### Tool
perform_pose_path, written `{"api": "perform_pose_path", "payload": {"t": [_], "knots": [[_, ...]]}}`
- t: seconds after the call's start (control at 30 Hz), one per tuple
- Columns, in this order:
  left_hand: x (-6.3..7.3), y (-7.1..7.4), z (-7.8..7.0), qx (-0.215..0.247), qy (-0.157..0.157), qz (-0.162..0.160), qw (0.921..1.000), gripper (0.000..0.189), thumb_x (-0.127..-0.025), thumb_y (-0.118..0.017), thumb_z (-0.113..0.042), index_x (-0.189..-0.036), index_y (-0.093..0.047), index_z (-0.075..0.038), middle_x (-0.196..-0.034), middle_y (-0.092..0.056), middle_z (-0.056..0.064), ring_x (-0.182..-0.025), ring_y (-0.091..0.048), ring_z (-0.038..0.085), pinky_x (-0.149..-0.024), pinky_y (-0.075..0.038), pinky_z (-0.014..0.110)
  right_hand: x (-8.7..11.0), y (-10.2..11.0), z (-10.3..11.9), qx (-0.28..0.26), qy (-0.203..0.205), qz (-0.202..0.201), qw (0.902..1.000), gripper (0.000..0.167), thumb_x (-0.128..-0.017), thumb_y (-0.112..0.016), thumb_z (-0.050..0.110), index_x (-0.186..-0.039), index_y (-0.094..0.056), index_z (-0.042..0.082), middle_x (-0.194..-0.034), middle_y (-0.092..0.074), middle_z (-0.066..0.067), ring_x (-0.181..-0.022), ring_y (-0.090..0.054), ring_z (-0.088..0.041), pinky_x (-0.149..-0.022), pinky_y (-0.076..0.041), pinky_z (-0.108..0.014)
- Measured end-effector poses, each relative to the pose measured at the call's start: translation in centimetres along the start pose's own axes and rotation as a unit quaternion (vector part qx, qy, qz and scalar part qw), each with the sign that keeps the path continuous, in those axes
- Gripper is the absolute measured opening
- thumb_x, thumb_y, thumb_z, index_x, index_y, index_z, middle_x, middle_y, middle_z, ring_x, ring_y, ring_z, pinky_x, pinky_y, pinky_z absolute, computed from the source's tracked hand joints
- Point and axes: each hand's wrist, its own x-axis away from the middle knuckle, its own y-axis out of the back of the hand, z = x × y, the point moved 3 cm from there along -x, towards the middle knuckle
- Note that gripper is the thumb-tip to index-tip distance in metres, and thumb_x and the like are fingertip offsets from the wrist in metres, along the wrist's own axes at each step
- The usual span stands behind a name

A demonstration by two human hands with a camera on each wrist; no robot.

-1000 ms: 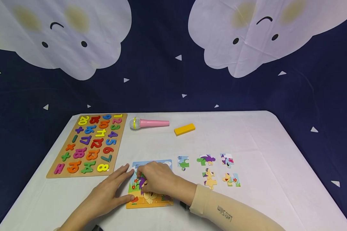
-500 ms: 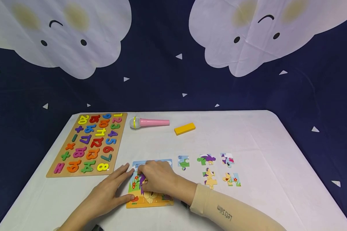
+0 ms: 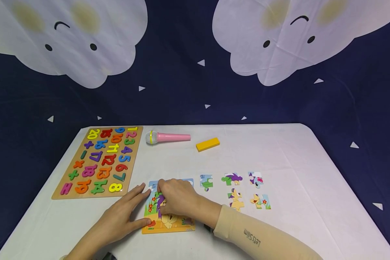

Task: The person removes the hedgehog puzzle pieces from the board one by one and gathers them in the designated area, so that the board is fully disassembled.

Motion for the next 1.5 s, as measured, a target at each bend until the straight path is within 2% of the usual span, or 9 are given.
{"api": "perform_pose_path", "payload": {"t": [0.1,0.53,0.73,0.9,1.17,1.5], "knots": [[0.0,0.0,0.0,-0.001,0.002,0.000,1.0000,0.088,-0.081,-0.091,-0.053,-0.155,-0.059,-0.016,-0.170,-0.044,0.010,-0.154,-0.047,0.039,-0.118,-0.047,0.062,0.0,0.0,0.0,-0.004,0.002,-0.001,1.0000,0.038,-0.078,-0.093,0.025,-0.109,-0.073,0.012,-0.078,-0.062,0.011,-0.065,-0.051,-0.002,-0.055,-0.044,-0.018],[-0.1,0.0,-0.1,-0.002,0.006,0.007,1.0000,0.088,-0.082,-0.090,-0.053,-0.155,-0.058,-0.016,-0.171,-0.044,0.011,-0.155,-0.046,0.039,-0.118,-0.047,0.063,0.2,0.2,-0.5,0.006,0.010,-0.021,0.9997,0.042,-0.077,-0.092,0.030,-0.113,-0.078,0.013,-0.084,-0.067,0.011,-0.070,-0.053,-0.001,-0.061,-0.045,-0.019],[-0.1,0.0,-0.1,-0.006,0.009,0.008,0.9999,0.089,-0.081,-0.091,-0.054,-0.155,-0.059,-0.016,-0.171,-0.044,0.010,-0.155,-0.046,0.039,-0.118,-0.047,0.063,0.8,0.8,-1.3,-0.002,0.018,-0.031,0.9993,0.041,-0.075,-0.089,0.026,-0.112,-0.078,0.013,-0.083,-0.065,0.011,-0.070,-0.052,-0.003,-0.063,-0.045,-0.021],[0.0,0.1,-0.1,-0.008,0.009,0.010,0.9999,0.089,-0.081,-0.090,-0.056,-0.155,-0.059,-0.017,-0.171,-0.044,0.011,-0.155,-0.046,0.040,-0.118,-0.047,0.063,1.8,1.3,-2.3,-0.012,0.019,-0.036,0.9991,0.040,-0.075,-0.089,0.027,-0.111,-0.078,0.014,-0.081,-0.062,0.011,-0.071,-0.052,-0.003,-0.062,-0.045,-0.021],[-0.1,-0.1,-0.2,0.000,0.017,0.016,0.9997,0.087,-0.083,-0.090,-0.051,-0.156,-0.058,-0.016,-0.172,-0.042,0.011,-0.157,-0.043,0.039,-0.119,-0.046,0.063,3.6,2.6,-4.3,-0.010,-0.015,-0.047,0.9987,0.039,-0.075,-0.088,0.030,-0.110,-0.079,0.019,-0.086,-0.062,0.012,-0.077,-0.053,-0.005,-0.067,-0.047,-0.025],[0.0,0.0,-0.2,0.000,0.015,0.016,0.9997,0.091,-0.081,-0.089,-0.057,-0.156,-0.057,-0.017,-0.172,-0.041,0.010,-0.157,-0.043,0.040,-0.119,-0.046,0.063,6.6,3.9,-7.1,-0.038,-0.043,-0.052,0.9970,0.036,-0.074,-0.089,0.023,-0.108,-0.078,0.018,-0.086,-0.064,0.012,-0.076,-0.053,-0.004,-0.068,-0.046,-0.022]]}}
